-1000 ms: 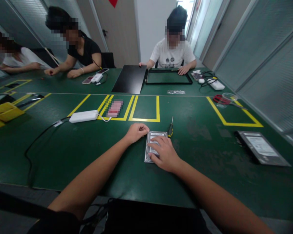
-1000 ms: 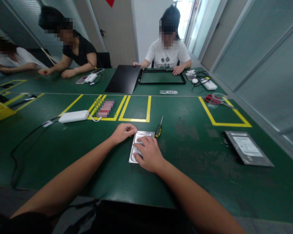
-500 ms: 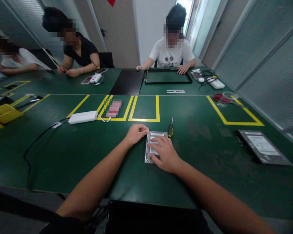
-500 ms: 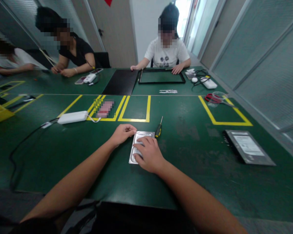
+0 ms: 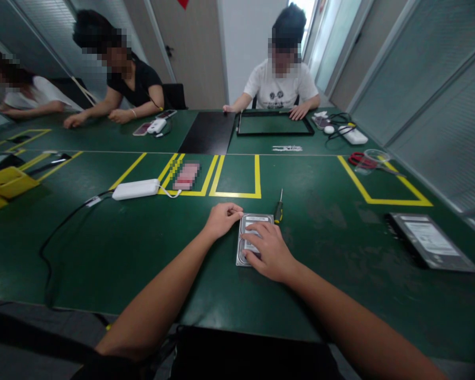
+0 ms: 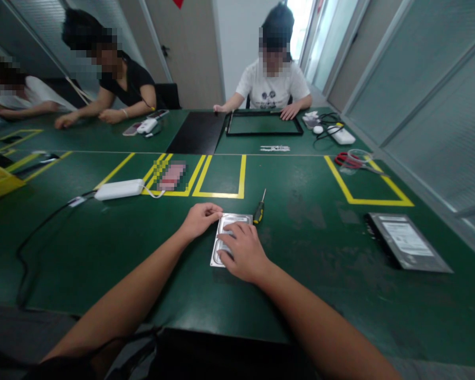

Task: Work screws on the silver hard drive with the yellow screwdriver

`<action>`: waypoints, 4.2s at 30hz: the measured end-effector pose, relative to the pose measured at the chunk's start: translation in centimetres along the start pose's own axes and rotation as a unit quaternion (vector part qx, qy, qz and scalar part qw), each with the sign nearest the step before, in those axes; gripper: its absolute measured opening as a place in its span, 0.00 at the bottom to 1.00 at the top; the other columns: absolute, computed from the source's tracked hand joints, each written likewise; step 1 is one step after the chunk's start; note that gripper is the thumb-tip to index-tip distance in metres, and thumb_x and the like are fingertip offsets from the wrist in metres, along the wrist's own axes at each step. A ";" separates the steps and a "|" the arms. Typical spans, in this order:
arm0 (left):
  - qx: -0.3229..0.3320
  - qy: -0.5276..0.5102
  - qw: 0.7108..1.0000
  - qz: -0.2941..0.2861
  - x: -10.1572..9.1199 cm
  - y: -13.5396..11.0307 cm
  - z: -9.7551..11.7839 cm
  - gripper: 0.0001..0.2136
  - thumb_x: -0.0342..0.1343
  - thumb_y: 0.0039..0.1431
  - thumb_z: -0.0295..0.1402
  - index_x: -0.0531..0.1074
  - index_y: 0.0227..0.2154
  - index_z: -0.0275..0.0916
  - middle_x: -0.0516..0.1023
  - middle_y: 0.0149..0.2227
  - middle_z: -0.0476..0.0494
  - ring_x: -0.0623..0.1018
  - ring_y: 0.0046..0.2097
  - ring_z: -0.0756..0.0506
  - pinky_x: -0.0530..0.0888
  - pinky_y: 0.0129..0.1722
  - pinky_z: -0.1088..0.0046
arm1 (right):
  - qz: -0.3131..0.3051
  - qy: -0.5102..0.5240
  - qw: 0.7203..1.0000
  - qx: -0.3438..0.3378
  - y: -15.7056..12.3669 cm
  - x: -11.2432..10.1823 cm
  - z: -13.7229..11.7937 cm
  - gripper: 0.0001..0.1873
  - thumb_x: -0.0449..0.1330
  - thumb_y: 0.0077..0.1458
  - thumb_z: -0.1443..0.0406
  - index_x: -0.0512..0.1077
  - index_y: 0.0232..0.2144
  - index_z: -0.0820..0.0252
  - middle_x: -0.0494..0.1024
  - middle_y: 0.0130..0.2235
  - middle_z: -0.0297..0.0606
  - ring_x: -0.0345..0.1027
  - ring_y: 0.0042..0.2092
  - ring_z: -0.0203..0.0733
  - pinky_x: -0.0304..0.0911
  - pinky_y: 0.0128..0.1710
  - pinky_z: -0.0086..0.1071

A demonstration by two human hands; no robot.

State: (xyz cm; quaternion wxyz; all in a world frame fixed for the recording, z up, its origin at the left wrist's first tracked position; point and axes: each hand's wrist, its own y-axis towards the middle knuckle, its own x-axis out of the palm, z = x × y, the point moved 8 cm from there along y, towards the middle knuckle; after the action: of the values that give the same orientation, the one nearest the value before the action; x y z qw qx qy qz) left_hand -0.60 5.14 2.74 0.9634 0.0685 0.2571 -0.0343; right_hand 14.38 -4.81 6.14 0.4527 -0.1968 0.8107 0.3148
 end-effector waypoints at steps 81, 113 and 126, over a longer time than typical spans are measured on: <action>0.299 0.239 0.898 -0.218 5.5 -9.0 7.5 0.34 0.57 0.57 0.54 0.61 0.64 0.44 0.59 0.67 0.35 0.54 0.68 0.30 0.42 0.66 0.38 | 0.168 0.076 0.979 0.083 11.3 -7.5 2.9 0.19 0.49 0.64 0.55 0.64 0.50 0.62 0.75 0.36 0.41 0.66 0.33 0.40 0.61 0.37 0.34; 0.302 0.236 0.899 -0.212 5.4 -8.9 7.5 0.34 0.57 0.57 0.53 0.62 0.63 0.45 0.61 0.66 0.35 0.55 0.68 0.29 0.42 0.66 0.37 | 0.166 0.060 0.978 0.109 11.3 -6.6 4.2 0.19 0.48 0.64 0.54 0.64 0.50 0.60 0.74 0.32 0.39 0.64 0.30 0.40 0.60 0.36 0.34; 0.301 0.241 0.898 -0.212 5.4 -8.9 7.5 0.34 0.57 0.57 0.53 0.62 0.63 0.45 0.61 0.66 0.36 0.55 0.68 0.30 0.42 0.67 0.38 | 0.173 0.071 0.980 0.070 11.3 -7.1 3.2 0.18 0.50 0.65 0.56 0.67 0.50 0.61 0.75 0.37 0.40 0.65 0.32 0.38 0.61 0.37 0.33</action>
State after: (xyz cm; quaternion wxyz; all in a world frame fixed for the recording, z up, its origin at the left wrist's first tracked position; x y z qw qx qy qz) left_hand 6.87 -4.93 5.48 0.7751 0.3052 0.4673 -0.2963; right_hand 13.11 5.82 14.74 0.3456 -0.0428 0.8826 0.3158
